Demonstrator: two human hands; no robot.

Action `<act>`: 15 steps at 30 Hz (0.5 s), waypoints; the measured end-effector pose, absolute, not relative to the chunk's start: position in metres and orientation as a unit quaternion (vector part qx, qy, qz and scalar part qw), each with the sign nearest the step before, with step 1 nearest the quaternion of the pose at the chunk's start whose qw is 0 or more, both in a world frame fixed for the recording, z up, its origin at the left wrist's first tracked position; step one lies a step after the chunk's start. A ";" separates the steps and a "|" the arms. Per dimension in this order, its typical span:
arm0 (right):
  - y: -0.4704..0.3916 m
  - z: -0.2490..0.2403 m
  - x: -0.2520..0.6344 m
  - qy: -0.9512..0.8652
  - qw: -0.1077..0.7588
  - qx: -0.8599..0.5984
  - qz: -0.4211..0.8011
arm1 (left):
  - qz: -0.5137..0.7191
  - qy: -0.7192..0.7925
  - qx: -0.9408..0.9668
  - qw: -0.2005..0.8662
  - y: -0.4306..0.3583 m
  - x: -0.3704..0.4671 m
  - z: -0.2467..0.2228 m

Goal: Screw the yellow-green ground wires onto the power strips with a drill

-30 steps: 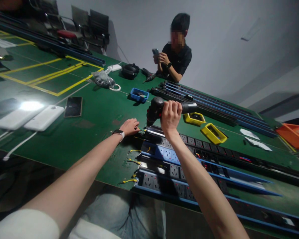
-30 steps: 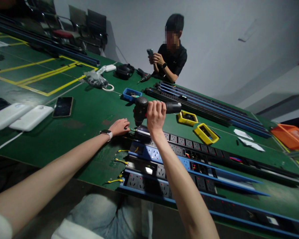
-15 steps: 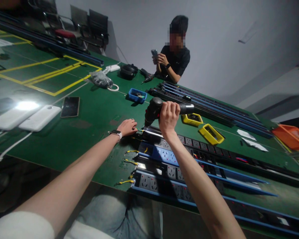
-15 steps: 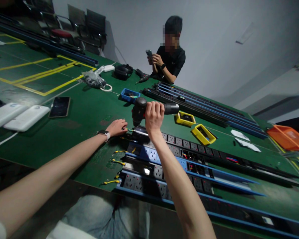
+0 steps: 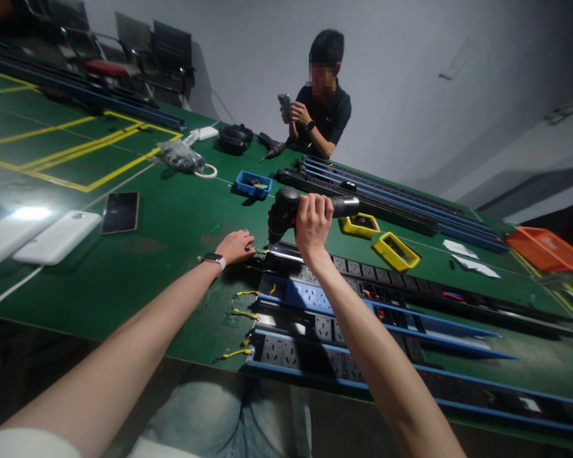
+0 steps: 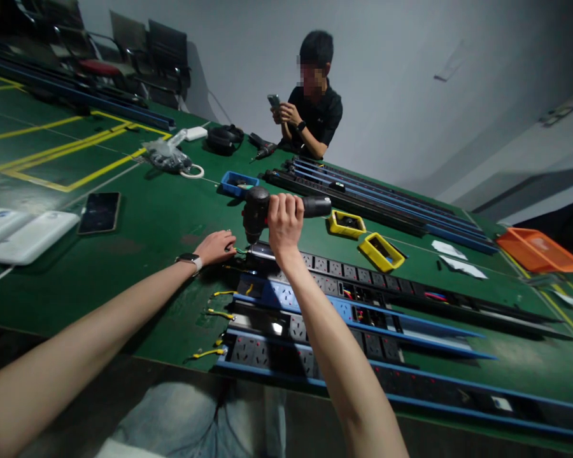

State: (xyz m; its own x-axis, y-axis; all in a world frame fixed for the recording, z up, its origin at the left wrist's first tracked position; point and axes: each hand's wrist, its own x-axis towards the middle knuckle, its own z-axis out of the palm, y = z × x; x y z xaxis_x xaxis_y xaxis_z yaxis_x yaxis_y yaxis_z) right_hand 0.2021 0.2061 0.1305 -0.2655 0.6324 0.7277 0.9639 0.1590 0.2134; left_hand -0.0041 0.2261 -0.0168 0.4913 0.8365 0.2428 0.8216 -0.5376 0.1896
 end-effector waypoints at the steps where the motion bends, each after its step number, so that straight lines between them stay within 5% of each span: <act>1: 0.206 0.131 0.202 -0.720 0.245 -0.554 -0.340 | 0.155 0.480 0.863 0.025 0.226 -0.004 -0.016; 15: 0.204 0.132 0.202 -0.717 0.243 -0.563 -0.332 | 0.155 0.483 0.861 0.032 0.225 -0.004 -0.014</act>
State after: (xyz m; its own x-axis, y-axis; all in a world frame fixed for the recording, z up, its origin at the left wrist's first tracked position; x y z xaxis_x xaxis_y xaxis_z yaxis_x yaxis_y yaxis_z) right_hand 0.2022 0.2041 0.1320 -0.2473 0.6457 0.7224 0.9686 0.1455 0.2015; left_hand -0.0040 0.2251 -0.0143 0.4857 0.8415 0.2363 0.8219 -0.5317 0.2041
